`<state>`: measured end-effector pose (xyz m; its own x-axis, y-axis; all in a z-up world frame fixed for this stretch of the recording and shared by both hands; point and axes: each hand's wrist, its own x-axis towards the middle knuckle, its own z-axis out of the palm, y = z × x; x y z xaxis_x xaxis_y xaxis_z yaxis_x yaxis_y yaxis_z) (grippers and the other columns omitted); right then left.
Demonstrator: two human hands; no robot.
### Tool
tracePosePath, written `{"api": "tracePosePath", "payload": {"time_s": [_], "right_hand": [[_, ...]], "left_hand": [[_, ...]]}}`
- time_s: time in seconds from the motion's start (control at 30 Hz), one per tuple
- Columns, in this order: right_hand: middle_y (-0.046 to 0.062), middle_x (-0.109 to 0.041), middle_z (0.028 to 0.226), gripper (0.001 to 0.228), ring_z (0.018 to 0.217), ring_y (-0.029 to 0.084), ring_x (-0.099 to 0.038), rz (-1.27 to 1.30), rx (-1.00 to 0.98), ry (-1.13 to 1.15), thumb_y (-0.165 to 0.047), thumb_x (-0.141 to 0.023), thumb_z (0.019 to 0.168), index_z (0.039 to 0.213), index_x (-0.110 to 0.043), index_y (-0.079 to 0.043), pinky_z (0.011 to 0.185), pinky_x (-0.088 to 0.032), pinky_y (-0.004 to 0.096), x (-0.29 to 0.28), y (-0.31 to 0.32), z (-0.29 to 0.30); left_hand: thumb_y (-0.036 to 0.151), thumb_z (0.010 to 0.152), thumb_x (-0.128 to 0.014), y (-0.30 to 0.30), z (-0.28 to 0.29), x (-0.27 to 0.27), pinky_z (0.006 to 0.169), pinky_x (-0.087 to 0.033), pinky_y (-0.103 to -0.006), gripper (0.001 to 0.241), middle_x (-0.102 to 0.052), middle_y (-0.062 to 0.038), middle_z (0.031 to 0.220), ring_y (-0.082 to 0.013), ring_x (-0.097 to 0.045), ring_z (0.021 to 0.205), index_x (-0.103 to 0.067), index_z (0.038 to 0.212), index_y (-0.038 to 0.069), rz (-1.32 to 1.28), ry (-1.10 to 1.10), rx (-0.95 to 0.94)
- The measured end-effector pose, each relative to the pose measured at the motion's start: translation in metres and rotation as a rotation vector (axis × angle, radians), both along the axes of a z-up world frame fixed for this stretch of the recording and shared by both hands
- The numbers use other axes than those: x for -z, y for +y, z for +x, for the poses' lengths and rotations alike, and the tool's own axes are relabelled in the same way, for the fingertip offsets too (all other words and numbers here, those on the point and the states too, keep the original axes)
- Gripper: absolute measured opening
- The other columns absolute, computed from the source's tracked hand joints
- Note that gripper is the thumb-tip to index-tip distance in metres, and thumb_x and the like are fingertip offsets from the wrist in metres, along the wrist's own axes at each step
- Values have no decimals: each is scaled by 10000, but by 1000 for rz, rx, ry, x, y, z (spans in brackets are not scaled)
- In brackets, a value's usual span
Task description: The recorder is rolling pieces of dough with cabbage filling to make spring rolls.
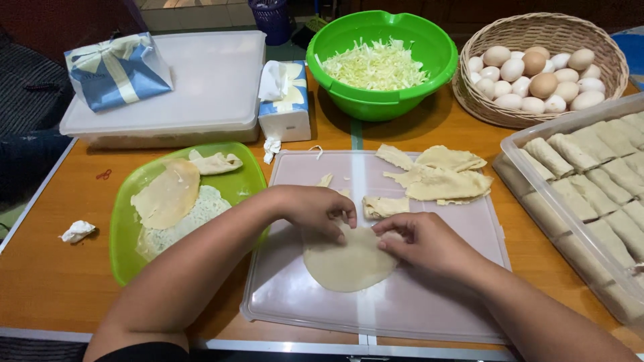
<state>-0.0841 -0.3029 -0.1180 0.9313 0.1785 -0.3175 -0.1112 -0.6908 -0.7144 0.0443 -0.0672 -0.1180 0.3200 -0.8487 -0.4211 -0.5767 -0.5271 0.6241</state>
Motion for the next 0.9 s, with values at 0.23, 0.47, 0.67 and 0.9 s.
{"api": "tracePosePath", "payload": {"time_s": [0.23,0.47,0.67,0.9], "right_hand": [[47,-814,854,298,765,125,-781,-50,-58,-312,-230,-775,823,1094,-766,-107,727,-603,283,-16,-11,-5],[157,-706,1221,505,1162,326,-627,-266,-251,-801,-326,-769,816,1238,-672,-67,1001,-481,438,-15,-23,15],[188,-631,1322,645,1242,368,-557,-226,-347,-652,-349,-762,838,1374,-569,-48,1057,-416,456,-6,-9,20],[146,-670,1269,496,1216,346,-584,-283,-294,-684,-302,-687,897,1355,-607,-132,1055,-413,471,9,-12,26]], "left_hand": [[182,794,-715,11,-8,-21,828,-565,-359,463,-730,-68,1062,-208,-701,945,-664,1253,158,1,-48,-96],[126,837,-663,32,-48,-36,819,-542,-454,337,-743,-117,1017,-323,-705,942,-708,1170,136,-119,-565,-202],[165,867,-656,57,-77,-25,851,-525,-452,181,-739,-94,964,-307,-693,959,-733,1015,96,-328,-728,9],[128,783,-649,70,-97,-16,867,-479,-415,220,-734,-52,1063,-266,-657,1029,-728,985,89,-386,-860,36]]}}
